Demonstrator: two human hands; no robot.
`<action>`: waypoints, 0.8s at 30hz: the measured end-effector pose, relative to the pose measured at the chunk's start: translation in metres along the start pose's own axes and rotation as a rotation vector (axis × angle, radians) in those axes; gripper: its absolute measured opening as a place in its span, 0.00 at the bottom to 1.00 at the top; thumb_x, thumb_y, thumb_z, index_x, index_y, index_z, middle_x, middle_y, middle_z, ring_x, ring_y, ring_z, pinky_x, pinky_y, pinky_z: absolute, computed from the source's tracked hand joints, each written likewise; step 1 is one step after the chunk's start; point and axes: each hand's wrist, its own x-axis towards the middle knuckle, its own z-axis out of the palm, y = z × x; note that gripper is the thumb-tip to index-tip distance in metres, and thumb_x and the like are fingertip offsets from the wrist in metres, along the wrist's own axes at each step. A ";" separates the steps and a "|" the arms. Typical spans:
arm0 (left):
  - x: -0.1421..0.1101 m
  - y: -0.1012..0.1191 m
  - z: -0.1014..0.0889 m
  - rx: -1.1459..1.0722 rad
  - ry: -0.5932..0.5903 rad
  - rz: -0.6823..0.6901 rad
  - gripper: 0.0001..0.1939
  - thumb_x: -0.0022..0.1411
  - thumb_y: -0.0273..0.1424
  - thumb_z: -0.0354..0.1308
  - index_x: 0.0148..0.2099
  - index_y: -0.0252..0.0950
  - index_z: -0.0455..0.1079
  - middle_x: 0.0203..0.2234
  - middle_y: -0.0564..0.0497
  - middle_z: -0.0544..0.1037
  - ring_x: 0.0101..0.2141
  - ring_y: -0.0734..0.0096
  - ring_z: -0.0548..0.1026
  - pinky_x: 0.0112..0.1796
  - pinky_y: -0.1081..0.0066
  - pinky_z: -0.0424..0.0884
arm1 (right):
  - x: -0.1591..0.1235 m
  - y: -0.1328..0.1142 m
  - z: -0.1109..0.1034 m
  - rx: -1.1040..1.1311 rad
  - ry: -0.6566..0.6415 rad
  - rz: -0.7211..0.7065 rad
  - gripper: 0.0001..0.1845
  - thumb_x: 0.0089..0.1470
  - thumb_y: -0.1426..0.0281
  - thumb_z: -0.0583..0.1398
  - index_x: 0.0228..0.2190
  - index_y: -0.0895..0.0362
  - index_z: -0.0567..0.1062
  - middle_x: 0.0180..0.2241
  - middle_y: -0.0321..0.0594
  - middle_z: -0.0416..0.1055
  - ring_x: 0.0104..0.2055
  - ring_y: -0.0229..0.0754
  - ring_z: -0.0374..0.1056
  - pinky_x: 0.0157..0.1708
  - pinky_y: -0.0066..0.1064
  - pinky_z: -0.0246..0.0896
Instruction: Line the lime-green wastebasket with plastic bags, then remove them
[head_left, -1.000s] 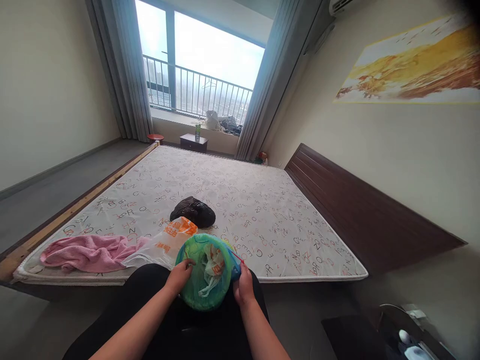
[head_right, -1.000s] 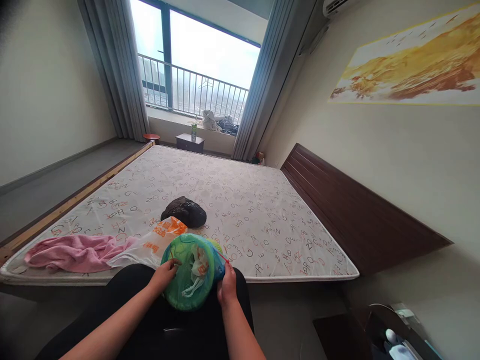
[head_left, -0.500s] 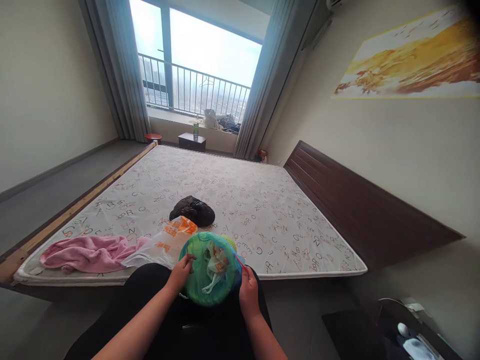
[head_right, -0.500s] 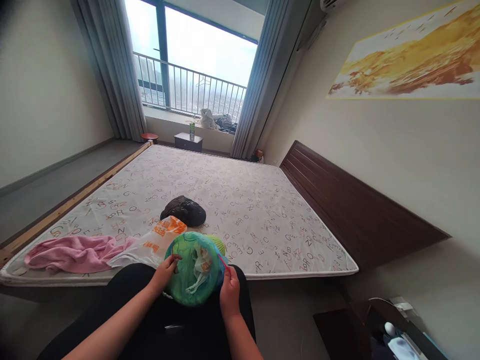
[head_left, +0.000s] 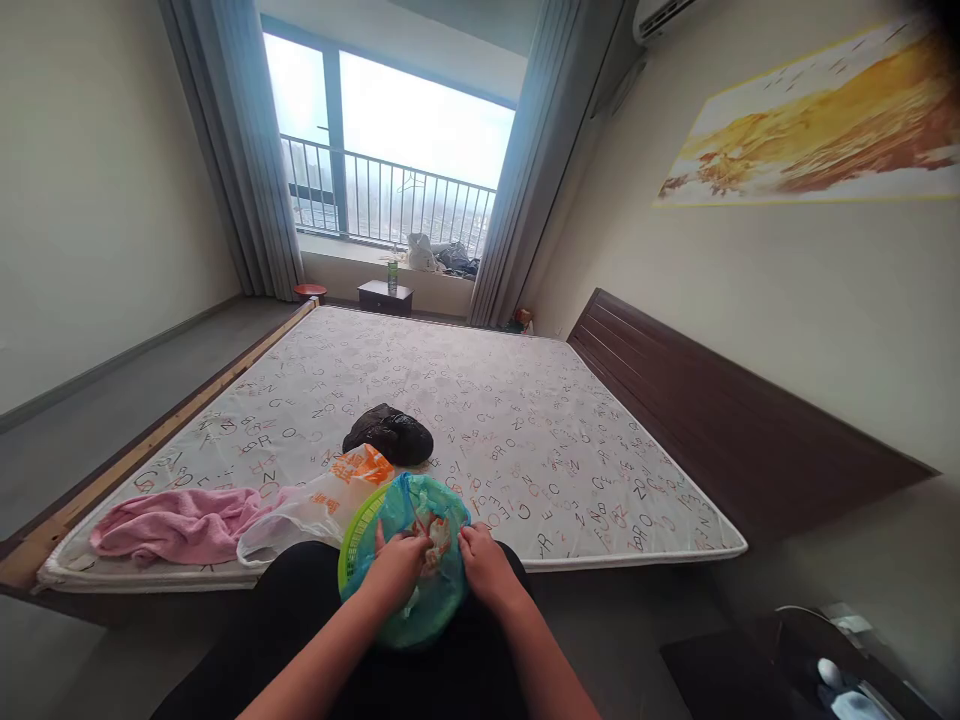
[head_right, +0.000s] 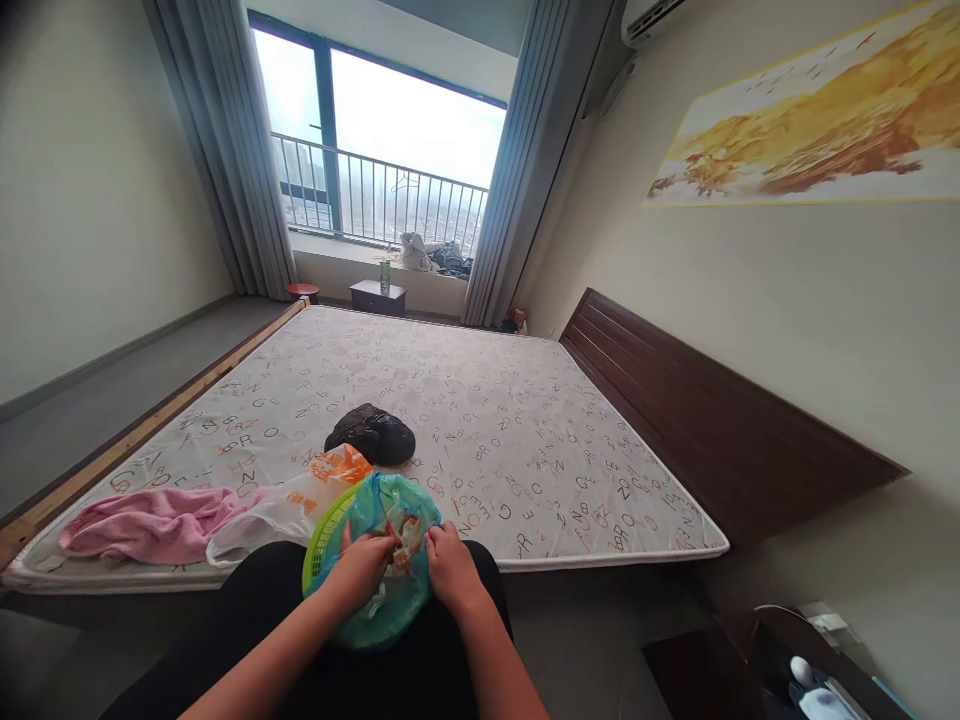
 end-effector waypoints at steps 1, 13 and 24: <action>-0.002 0.009 0.004 -0.012 -0.039 0.047 0.18 0.67 0.27 0.51 0.48 0.45 0.81 0.42 0.48 0.85 0.53 0.50 0.78 0.67 0.38 0.35 | 0.000 -0.001 0.001 -0.015 -0.007 -0.004 0.19 0.69 0.64 0.48 0.36 0.55 0.76 0.42 0.45 0.71 0.41 0.44 0.72 0.44 0.33 0.64; 0.010 0.014 -0.026 -0.372 0.365 -0.004 0.17 0.70 0.37 0.49 0.44 0.42 0.81 0.48 0.46 0.81 0.54 0.54 0.74 0.61 0.47 0.63 | 0.007 0.006 -0.024 0.203 0.330 -0.024 0.23 0.68 0.58 0.49 0.37 0.55 0.81 0.51 0.52 0.76 0.58 0.51 0.70 0.61 0.44 0.62; 0.011 0.017 -0.065 -0.590 0.696 -0.139 0.17 0.66 0.44 0.55 0.38 0.40 0.81 0.55 0.43 0.74 0.60 0.50 0.68 0.64 0.48 0.58 | -0.018 -0.034 -0.067 0.444 0.345 -0.113 0.22 0.65 0.54 0.55 0.46 0.52 0.83 0.73 0.44 0.49 0.70 0.55 0.57 0.65 0.49 0.59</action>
